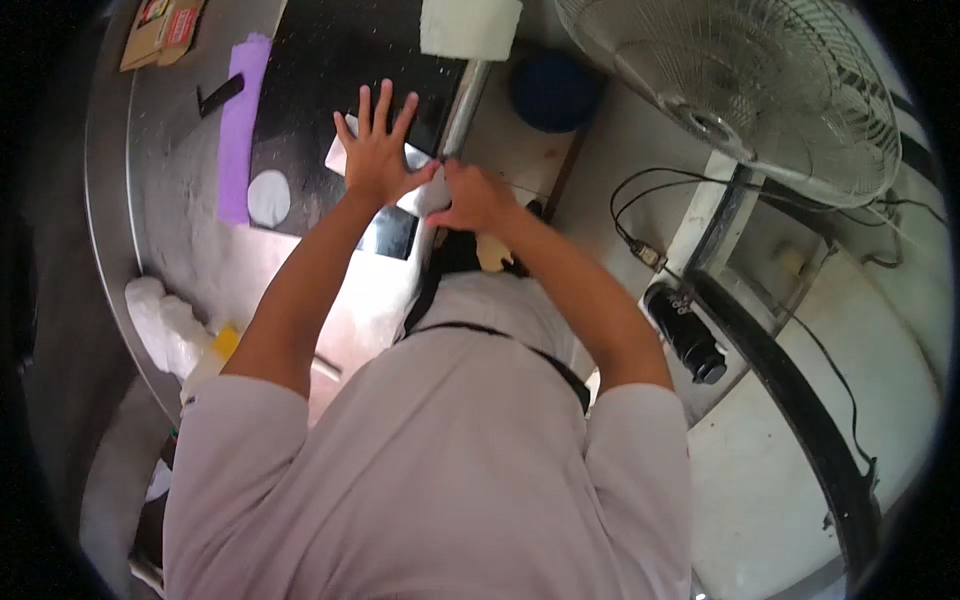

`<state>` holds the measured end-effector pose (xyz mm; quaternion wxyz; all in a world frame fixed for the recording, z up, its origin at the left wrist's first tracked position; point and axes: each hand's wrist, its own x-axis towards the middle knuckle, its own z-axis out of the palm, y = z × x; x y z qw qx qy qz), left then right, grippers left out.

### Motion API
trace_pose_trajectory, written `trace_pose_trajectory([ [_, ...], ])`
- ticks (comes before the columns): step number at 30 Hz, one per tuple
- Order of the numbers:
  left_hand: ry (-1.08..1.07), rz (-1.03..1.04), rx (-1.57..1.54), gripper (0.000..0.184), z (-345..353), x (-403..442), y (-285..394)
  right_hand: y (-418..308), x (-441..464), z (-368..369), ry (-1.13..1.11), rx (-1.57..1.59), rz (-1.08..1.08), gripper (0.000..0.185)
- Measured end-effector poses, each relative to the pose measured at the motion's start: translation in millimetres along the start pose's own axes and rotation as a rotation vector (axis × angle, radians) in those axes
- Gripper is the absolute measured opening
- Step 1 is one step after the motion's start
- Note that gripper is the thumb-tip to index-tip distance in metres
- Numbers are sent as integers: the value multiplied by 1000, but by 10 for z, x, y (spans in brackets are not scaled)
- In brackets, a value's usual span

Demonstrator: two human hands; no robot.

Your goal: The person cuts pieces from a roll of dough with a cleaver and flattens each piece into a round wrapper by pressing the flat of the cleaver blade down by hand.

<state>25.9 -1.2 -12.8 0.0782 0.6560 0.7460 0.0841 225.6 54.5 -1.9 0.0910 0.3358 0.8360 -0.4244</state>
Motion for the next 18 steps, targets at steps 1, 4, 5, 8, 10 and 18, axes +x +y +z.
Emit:
trace_pose_trajectory([
  [1, -35, 42, 11, 107, -15, 78, -28, -38, -3, 5, 16, -18, 32, 86],
  [4, 15, 68, 37, 110, -35, 412, -118, 126, 247, -60, 75, 122, -3, 84],
  [5, 91, 73, 19, 109, 3, 511, -173, 119, 385, -209, 88, 114, -1, 84],
  [8, 173, 110, 59, 107, 16, 785, -339, -88, 405, -331, 122, -19, -28, 88],
  [10, 114, 152, 19, 111, -10, 641, -311, -89, 387, -274, -6, 149, 94, 88],
  [18, 41, 87, -54, 116, 61, 304, 133, 90, -85, -205, 21, -74, 88, 86],
])
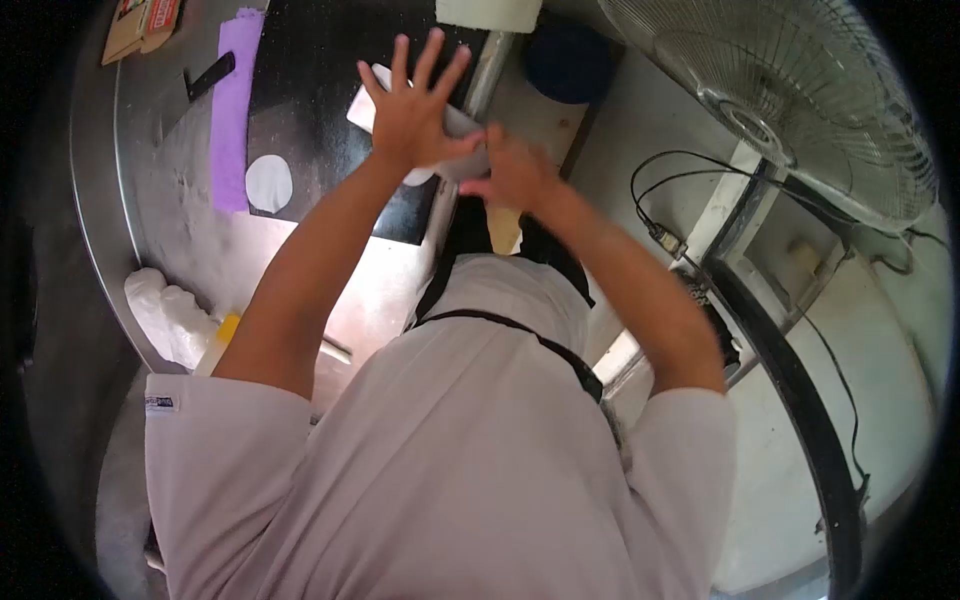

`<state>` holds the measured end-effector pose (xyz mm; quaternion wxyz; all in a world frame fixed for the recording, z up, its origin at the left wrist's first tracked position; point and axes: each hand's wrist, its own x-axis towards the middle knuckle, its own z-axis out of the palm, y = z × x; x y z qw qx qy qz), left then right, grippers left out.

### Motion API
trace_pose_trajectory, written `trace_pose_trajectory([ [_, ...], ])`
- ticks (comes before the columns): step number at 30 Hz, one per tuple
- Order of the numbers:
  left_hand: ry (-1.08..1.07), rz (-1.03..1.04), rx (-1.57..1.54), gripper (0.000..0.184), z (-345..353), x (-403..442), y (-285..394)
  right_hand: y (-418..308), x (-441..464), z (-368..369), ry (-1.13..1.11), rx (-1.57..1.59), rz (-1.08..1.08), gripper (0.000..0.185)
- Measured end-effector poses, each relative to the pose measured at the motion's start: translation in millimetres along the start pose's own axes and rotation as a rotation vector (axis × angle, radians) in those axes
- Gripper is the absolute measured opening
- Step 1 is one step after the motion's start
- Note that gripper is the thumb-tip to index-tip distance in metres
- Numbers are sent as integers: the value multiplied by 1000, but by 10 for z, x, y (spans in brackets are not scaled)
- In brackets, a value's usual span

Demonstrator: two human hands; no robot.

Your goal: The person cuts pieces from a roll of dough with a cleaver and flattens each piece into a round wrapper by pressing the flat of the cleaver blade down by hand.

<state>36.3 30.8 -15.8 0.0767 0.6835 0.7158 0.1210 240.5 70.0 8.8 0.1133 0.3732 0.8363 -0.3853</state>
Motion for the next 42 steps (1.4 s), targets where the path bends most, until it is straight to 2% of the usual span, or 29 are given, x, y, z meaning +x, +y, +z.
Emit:
trace_pose_trajectory([
  [2, 91, -106, 51, 114, 71, 173, -108, 145, 352, -231, 14, -64, -186, 77],
  [3, 136, -158, 46, 113, 75, 144, -171, 108, 496, -359, 11, -60, -191, 77],
  [4, -141, -313, 66, 112, -482, 274, 49, 9, 628, -479, -57, -108, -222, 76],
  [5, -100, -315, 91, 112, -447, 229, 3, -68, 661, -517, -120, -154, -252, 75],
  [7, 74, -119, 97, 113, 6, -59, -290, 8, 515, -219, -104, 26, -283, 73],
  [8, 12, -93, 94, 113, 9, -163, -233, 55, 396, -119, -185, 112, -253, 83],
  [11, -148, -79, 115, 112, -35, -84, 10, 178, 231, -40, -180, 54, -125, 84],
  [12, -75, -48, 76, 112, 10, -19, -32, 103, 262, -209, -208, -40, -98, 85],
  [13, -91, -46, 70, 112, 41, 31, -72, 146, 347, -242, -217, -30, -89, 85],
  [15, 117, -129, 49, 113, 77, 201, -112, 358, 598, -318, 34, -136, -347, 78],
  [16, 160, -163, 67, 114, 48, 275, -179, 289, 737, -517, 21, -181, -373, 78],
  [17, -19, -313, 176, 112, -355, 437, 8, 161, 826, -661, 8, -225, -403, 78],
  [19, -154, -350, 153, 111, -541, 456, -24, 31, 755, -563, -63, -173, -379, 79],
  [20, -110, -284, 98, 112, -387, 351, -133, -6, 807, -576, -117, -131, -367, 81],
  [21, -144, -237, 120, 111, -373, 227, -100, 36, 660, -392, -74, -113, -345, 85],
  [23, 62, -68, -11, 112, 58, -124, -161, 216, 454, -164, -200, 10, -290, 85],
  [25, -28, -42, 19, 110, 66, 7, -78, 300, 449, -252, -160, -14, -255, 85],
  [27, 94, -37, 17, 110, 156, 197, -139, 317, 570, -323, -156, -9, -228, 85],
  [29, 267, -140, 110, 80, -187, 324, -14, 337, 779, -591, -17, -168, -401, 84],
  [30, 5, -294, 150, 110, -265, 463, 36, 310, 841, -659, -11, -178, -397, 84],
  [31, 28, -300, 128, 109, -310, 483, 16, 241, 958, -735, -37, -211, -416, 83],
  [33, -74, -289, 101, 109, -390, 446, 20, 205, 841, -750, -72, -234, -425, 82],
  [36, -170, -210, 109, 111, -352, 132, 87, 141, 562, -402, -231, -92, -218, 88],
  [37, -167, -197, 95, 111, -283, 194, 83, 216, 613, -419, -222, -101, -220, 88],
  [39, -135, -172, 182, 112, -81, 383, -55, 335, 634, -402, -81, -49, -321, 82],
  [40, -78, -199, 157, 112, -111, 364, -25, 367, 811, -574, -69, -118, -425, 81],
  [41, 21, -224, 144, 113, -168, 442, -35, 310, 893, -693, 51, -205, -536, 83],
  [42, 33, -246, 169, 116, -221, 499, -46, 293, 1006, -718, -22, -243, -474, 87],
])
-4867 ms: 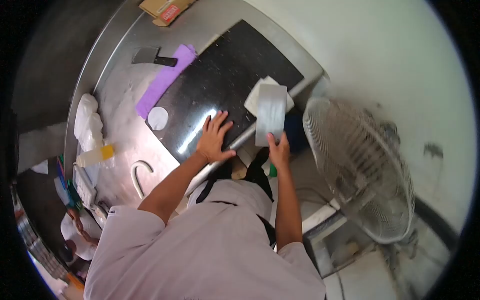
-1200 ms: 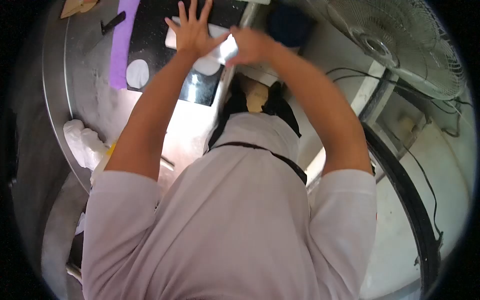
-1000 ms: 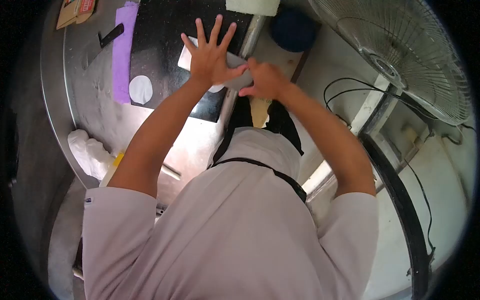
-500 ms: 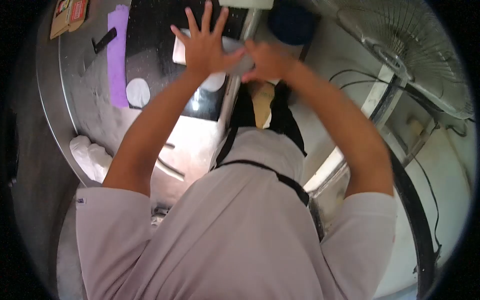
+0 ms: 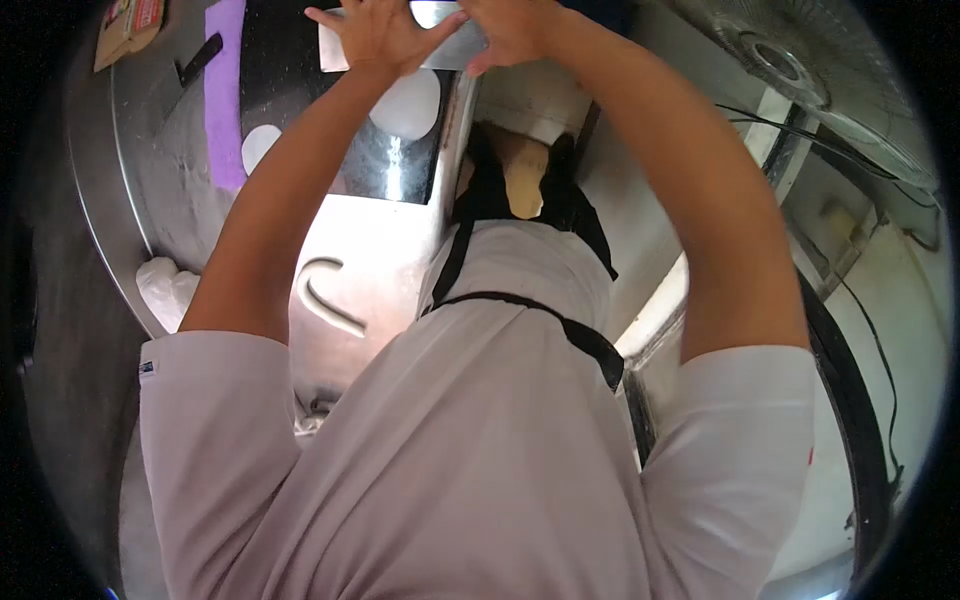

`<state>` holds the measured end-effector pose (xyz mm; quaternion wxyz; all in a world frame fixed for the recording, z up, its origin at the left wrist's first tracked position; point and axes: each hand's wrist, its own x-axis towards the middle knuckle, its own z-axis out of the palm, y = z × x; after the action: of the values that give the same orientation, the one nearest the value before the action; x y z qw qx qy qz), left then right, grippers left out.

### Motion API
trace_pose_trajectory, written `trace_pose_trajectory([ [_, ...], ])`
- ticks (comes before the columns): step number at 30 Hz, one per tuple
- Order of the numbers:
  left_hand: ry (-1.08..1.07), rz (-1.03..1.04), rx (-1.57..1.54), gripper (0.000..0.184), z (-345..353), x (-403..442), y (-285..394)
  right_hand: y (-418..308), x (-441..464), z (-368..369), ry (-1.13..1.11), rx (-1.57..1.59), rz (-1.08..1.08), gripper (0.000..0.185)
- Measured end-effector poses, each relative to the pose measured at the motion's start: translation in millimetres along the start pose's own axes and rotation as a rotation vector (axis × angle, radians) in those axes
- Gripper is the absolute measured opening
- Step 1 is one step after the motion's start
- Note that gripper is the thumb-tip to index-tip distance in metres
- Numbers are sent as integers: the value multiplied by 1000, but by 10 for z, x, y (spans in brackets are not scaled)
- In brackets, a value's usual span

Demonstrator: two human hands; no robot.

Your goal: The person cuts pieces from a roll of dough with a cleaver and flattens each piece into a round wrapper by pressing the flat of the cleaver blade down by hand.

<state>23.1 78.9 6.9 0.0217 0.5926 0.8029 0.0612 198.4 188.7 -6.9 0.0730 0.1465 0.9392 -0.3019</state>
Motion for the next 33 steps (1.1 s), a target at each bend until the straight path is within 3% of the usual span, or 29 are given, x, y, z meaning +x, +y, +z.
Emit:
trace_pose_trajectory([
  [2, -25, 17, -30, 117, -41, -21, -26, -43, -62, 19, -82, -11, 75, 92],
  [4, -89, 48, -43, 122, -5, -179, -29, -201, -168, 160, -63, 138, 43, 85],
  [5, -178, 86, -6, 119, 3, -302, -61, -286, -227, 261, -64, 155, 39, 85],
  [9, -172, 143, -58, 112, 95, -165, -17, -197, -303, 213, -88, 151, 178, 82],
  [11, 0, 113, 9, 113, 70, -55, 62, -88, -250, 71, 2, 160, 69, 81],
  [13, -52, 98, 27, 118, 4, 101, 53, 36, -130, 124, 162, 117, -111, 82],
  [15, -46, 154, 21, 123, 19, 108, -18, -167, -121, 76, 35, 42, 219, 90],
  [16, -89, 186, 17, 125, 25, 47, -38, -242, -193, 167, 45, 147, 73, 82],
  [18, -172, 336, 63, 129, 95, -275, -219, -501, -466, 478, -32, 231, 171, 85],
  [19, -324, 358, 51, 126, 8, -386, -252, -589, -548, 605, -37, 195, 206, 86],
  [21, -350, 425, 24, 123, 39, -313, -325, -538, -472, 600, -36, 186, 234, 86],
  [23, -125, 466, 90, 120, 181, -162, -362, -530, -395, 603, -66, 241, 268, 87],
  [25, -27, 394, 32, 120, 92, -23, -301, -350, -261, 406, 109, 125, 156, 87],
  [28, -87, 418, 49, 121, -52, 242, -277, -367, -42, 198, 18, 44, 339, 85],
  [33, -202, 511, 11, 121, 109, 42, -333, -675, -373, 526, -3, 197, 373, 83],
])
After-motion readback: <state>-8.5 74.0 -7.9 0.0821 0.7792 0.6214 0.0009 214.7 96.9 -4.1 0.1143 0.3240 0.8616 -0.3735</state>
